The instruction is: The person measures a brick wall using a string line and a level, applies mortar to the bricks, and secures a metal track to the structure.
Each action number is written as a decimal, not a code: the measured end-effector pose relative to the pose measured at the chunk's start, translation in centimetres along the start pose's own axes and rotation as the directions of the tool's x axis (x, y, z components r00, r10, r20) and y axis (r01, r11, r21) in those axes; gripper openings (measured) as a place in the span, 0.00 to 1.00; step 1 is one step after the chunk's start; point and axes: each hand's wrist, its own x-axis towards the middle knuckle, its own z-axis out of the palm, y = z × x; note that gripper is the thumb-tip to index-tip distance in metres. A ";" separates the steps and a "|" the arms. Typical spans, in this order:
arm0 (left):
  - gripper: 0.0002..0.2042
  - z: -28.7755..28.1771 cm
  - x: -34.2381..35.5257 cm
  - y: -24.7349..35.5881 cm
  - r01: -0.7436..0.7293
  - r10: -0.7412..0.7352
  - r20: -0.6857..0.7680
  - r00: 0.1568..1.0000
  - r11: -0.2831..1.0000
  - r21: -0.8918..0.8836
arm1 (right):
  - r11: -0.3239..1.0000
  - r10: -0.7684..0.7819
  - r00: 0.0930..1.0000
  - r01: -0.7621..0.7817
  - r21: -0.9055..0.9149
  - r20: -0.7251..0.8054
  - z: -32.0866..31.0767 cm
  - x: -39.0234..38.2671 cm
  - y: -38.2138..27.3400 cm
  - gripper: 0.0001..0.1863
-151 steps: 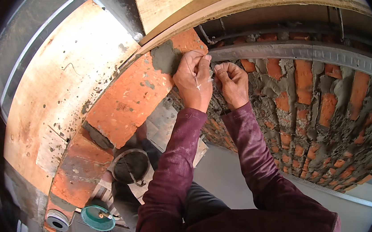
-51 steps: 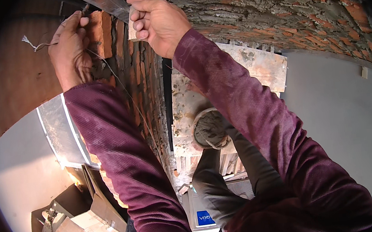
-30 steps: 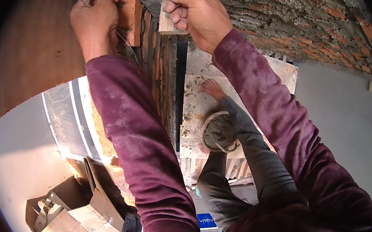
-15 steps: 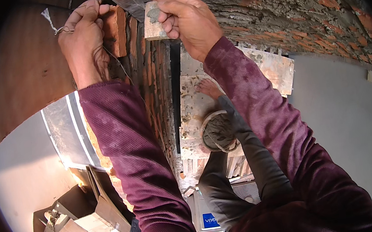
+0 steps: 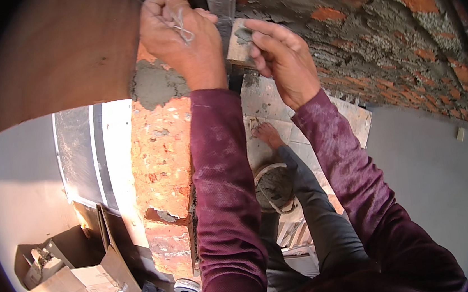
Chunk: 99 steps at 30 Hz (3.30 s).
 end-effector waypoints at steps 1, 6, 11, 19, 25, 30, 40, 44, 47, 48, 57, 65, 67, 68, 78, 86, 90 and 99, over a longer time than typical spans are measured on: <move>0.06 -0.5 0.1 0.0 0.008 -0.008 -0.010 1.000 1.000 0.000 | 1.000 -0.014 1.000 0.013 -0.023 -0.002 0.3 -0.3 -0.1 0.16; 0.06 -0.4 -1.2 -0.2 -0.041 0.042 -0.130 0.991 0.999 0.012 | 0.993 -0.085 0.996 0.087 -0.082 0.034 2.0 -0.5 -1.6 0.15; 0.06 -0.9 1.2 0.7 0.103 -0.189 -0.315 0.930 0.957 -0.271 | 0.989 -0.104 0.994 0.108 -0.098 0.040 3.1 0.0 -1.8 0.15; 0.05 -1.7 -0.9 3.4 0.131 -0.144 -0.142 0.979 0.986 -0.102 | 0.945 -0.283 0.958 0.285 -0.158 0.035 3.4 -0.5 -2.1 0.17; 0.06 -3.4 -2.4 4.3 0.314 -0.314 -0.002 0.950 0.950 0.006 | 0.516 -0.603 0.760 0.602 -0.610 0.240 3.1 -0.4 -3.7 0.12; 0.06 -4.5 -2.6 4.1 0.406 -0.407 0.086 0.910 0.913 0.023 | 0.403 -0.596 0.712 0.665 -0.628 0.371 2.2 -0.3 -4.1 0.06; 0.05 -5.8 -2.3 3.0 0.563 -0.537 0.226 0.813 0.824 -0.067 | 0.491 -0.475 0.785 0.611 -0.621 0.397 1.1 -0.2 -4.8 0.04; 0.06 -5.4 -2.1 3.7 0.569 -0.530 0.301 0.792 0.820 -0.053 | 0.549 -0.452 0.834 0.540 -0.638 0.316 1.8 -0.4 -4.7 0.06; 0.07 -5.5 -1.9 3.9 0.526 -0.492 0.347 0.799 0.851 -0.004 | 0.582 -0.428 0.853 0.513 -0.631 0.299 1.8 -0.1 -4.5 0.07; 0.07 -5.5 -1.8 4.0 0.503 -0.478 0.354 0.804 0.864 0.024 | 0.584 -0.417 0.858 0.506 -0.635 0.301 1.7 0.0 -4.6 0.07; 0.05 -3.5 -1.3 2.4 0.321 -0.323 0.067 0.944 0.946 0.042 | 0.806 -0.346 0.923 0.385 -0.449 0.170 2.5 0.9 -3.2 0.13; 0.04 -1.9 1.4 0.0 0.070 -0.083 -0.127 0.988 0.992 -0.106 | 0.839 0.003 0.988 0.081 -0.539 0.153 -1.5 -2.4 -0.5 0.18; 0.05 -2.4 1.6 -0.4 0.089 -0.109 -0.200 0.974 0.990 -0.106 | 0.829 0.046 0.988 0.044 -0.558 0.146 -3.1 -3.4 0.6 0.17; 0.05 -2.7 1.8 -1.1 0.062 -0.072 -0.187 0.980 0.996 -0.059 | 0.815 0.072 0.988 0.020 -0.580 0.134 -4.2 -3.8 1.0 0.17; 0.06 -1.9 1.7 0.1 0.109 -0.082 -0.180 0.980 0.983 0.145 | 0.697 0.204 0.966 -0.029 -0.717 0.159 -7.3 -6.9 1.8 0.18; 0.05 -2.2 2.4 0.2 0.114 -0.101 -0.073 0.992 0.972 0.204 | 0.699 0.213 0.957 -0.007 -0.715 0.199 -6.6 -6.3 1.7 0.19; 0.04 -2.1 2.4 0.2 0.148 -0.137 -0.096 0.986 0.983 0.112 | 0.701 0.196 0.960 0.004 -0.713 0.198 -6.1 -6.2 1.6 0.19; 0.05 -2.3 2.9 0.3 0.171 -0.164 -0.060 0.985 0.977 0.128 | 0.662 0.221 0.956 -0.001 -0.750 0.193 -6.3 -6.5 1.5 0.19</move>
